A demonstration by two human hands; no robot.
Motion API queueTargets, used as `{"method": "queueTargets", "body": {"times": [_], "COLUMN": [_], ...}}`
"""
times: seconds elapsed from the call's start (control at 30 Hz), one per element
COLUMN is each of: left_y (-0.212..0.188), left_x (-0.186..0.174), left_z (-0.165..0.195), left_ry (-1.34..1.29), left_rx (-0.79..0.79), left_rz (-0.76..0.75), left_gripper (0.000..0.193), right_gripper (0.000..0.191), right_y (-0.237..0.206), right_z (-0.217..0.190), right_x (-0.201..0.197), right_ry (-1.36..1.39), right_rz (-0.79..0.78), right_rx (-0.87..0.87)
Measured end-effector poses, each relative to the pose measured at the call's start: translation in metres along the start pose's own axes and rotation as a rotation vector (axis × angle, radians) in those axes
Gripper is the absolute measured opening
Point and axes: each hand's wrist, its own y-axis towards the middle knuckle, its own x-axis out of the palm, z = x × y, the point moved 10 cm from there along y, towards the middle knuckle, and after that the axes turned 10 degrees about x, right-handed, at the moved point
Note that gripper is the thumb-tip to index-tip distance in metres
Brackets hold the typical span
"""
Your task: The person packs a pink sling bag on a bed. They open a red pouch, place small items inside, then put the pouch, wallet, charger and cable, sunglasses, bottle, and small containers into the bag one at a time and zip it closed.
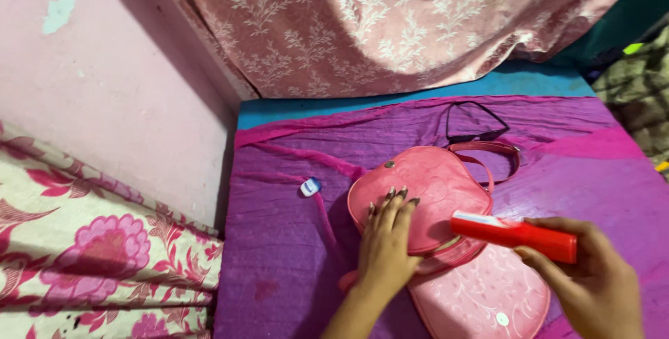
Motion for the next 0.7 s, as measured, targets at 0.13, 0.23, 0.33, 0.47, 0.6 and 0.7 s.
{"method": "queueTargets", "body": {"times": [0.13, 0.23, 0.33, 0.47, 0.6, 0.7], "left_y": [-0.001, -0.005, 0.000, 0.017, 0.020, 0.017], "left_x": [0.004, 0.013, 0.013, 0.002, 0.002, 0.009], "left_z": [-0.042, -0.073, -0.077, -0.056, -0.044, -0.034], "left_ry": [-0.202, -0.386, -0.423, -0.296, -0.162, -0.056], "left_rx": [-0.180, -0.444, -0.455, -0.204, -0.061, 0.025], "left_rz": [0.055, 0.057, 0.030, 0.026, -0.127, -0.259], "left_gripper": [0.044, 0.039, 0.039, 0.042, 0.050, 0.055], "right_gripper": [0.041, 0.035, 0.040, 0.040, 0.037, 0.036], "right_y": [-0.008, -0.018, -0.026, -0.024, -0.006, 0.008], "right_z": [0.034, 0.046, 0.054, 0.052, 0.080, 0.107], "right_x": [-0.039, -0.035, 0.002, 0.065, 0.111, 0.138], "right_ry": [0.216, 0.344, 0.262, 0.131, 0.325, 0.449], "right_rz": [0.106, 0.087, 0.027, -0.118, -0.290, -0.463], "right_rx": [-0.027, -0.051, 0.008, -0.020, 0.121, 0.250]}}
